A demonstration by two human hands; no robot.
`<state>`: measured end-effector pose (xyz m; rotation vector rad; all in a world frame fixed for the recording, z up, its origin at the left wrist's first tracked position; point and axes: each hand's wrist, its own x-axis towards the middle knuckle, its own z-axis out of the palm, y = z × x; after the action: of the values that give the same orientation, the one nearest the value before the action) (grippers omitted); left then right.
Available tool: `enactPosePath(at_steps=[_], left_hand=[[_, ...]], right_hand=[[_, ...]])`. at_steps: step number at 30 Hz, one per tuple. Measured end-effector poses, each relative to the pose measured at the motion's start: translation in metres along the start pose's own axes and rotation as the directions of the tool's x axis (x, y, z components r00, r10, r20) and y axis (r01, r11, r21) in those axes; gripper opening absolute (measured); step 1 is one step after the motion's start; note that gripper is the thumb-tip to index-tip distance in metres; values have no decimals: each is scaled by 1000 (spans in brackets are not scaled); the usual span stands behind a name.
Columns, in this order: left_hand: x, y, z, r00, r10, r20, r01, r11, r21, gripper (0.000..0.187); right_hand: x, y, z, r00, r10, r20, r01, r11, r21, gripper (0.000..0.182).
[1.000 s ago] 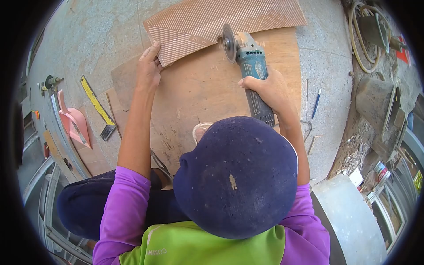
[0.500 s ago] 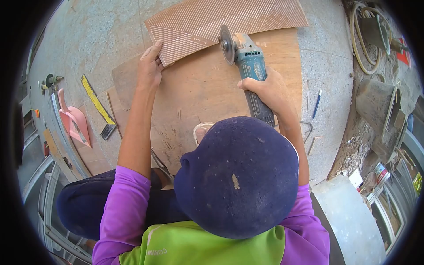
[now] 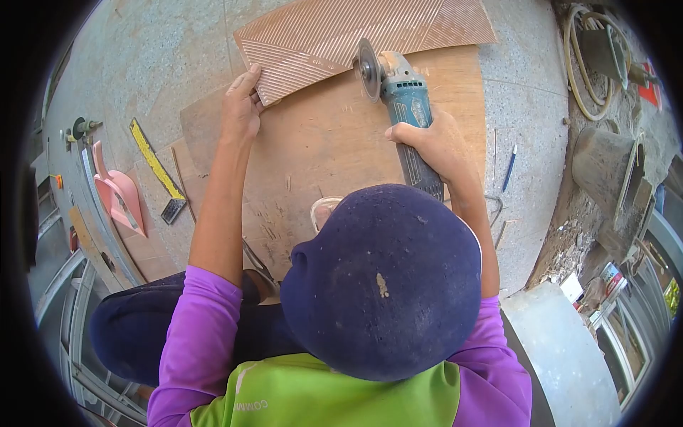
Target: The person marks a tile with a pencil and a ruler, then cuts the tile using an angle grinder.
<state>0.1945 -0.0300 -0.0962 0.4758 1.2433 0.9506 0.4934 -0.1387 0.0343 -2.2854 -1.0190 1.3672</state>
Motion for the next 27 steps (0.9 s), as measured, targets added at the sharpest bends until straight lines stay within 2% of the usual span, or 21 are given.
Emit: enactPosePath(at_steps=[27], left_hand=[[4,-4,-1,1000,20,-10,-21,999,-32,32]], right_hand=[[-2,-11,-1,999,-30,-29,24,981,-190,53]])
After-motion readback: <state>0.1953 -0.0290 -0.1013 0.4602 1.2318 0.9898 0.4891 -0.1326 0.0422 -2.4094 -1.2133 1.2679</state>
